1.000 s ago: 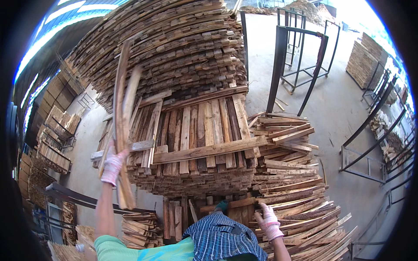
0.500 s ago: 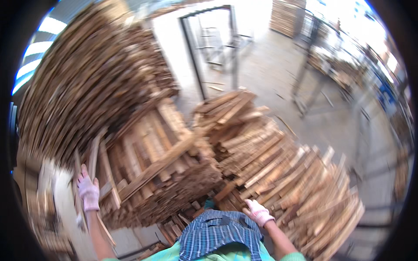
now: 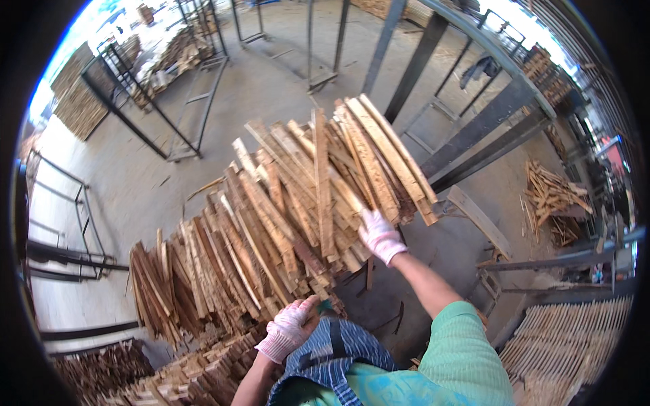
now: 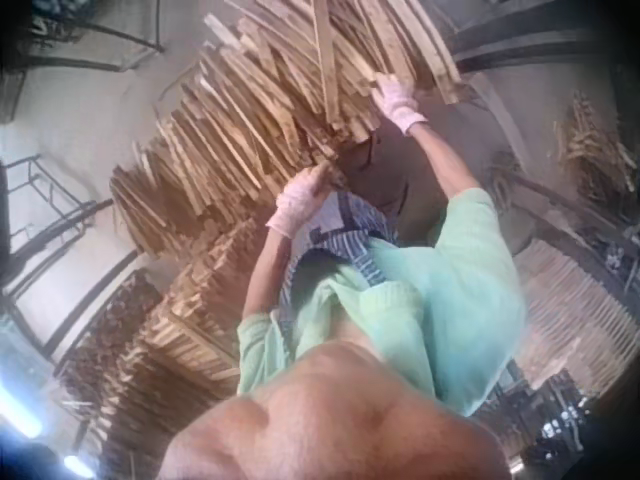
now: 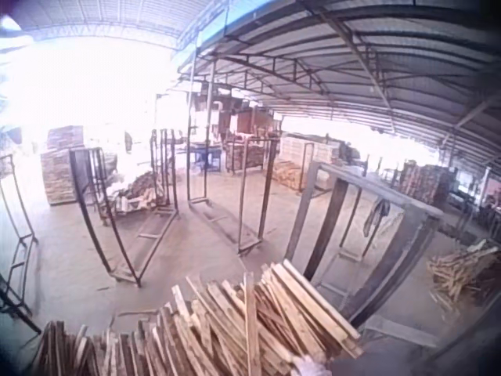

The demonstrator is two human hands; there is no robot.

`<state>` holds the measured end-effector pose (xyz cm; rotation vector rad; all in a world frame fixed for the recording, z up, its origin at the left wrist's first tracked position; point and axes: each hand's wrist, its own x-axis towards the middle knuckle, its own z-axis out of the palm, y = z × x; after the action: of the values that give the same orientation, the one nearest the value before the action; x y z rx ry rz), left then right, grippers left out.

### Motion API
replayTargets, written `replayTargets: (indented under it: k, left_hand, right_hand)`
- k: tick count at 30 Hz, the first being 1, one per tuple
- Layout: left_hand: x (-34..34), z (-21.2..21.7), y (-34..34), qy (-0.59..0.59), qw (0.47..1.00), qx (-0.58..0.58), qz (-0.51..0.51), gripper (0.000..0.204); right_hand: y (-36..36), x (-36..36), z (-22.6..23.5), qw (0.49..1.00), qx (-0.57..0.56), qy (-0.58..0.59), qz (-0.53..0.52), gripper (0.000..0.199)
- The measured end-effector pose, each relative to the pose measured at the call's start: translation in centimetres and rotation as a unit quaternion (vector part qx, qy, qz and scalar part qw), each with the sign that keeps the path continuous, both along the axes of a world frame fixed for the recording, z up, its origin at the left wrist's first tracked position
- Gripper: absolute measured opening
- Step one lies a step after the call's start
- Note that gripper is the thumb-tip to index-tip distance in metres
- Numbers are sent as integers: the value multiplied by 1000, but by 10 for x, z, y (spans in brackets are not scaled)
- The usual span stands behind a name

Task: The person organizes and stacks wood slats by hand, moving them from a large disorganized pile onto a structured stack.

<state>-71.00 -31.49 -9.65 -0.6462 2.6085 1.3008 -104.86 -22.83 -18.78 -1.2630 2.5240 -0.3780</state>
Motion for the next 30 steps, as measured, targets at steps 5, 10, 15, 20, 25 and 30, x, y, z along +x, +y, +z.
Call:
replayTargets:
  k: [5,10,15,20,25,30]
  left_hand:
    - [-116,-61,-17,53,966,253,-16,58]
    - [-273,-80,-30,-38,910,409,62,68]
    - [-368,-135,-23,-47,912,352,204,91]
    - [-397,-162,-23,-66,887,391,238,121]
    - [-384,-190,-46,15,661,730,175,113]
    - [-401,-173,-37,-2,692,661,290,118]
  right_hand:
    - [-36,-179,42,989,-14,94,-109,68]
    - [-64,-263,16,954,170,-60,-240,107]
    - [-70,-292,2,956,99,-162,-223,121]
    - [-70,-296,8,948,1,-230,-220,118]
    - [-54,-283,13,948,2,-297,-117,121]
    - [-64,-219,-29,969,30,-117,-216,101]
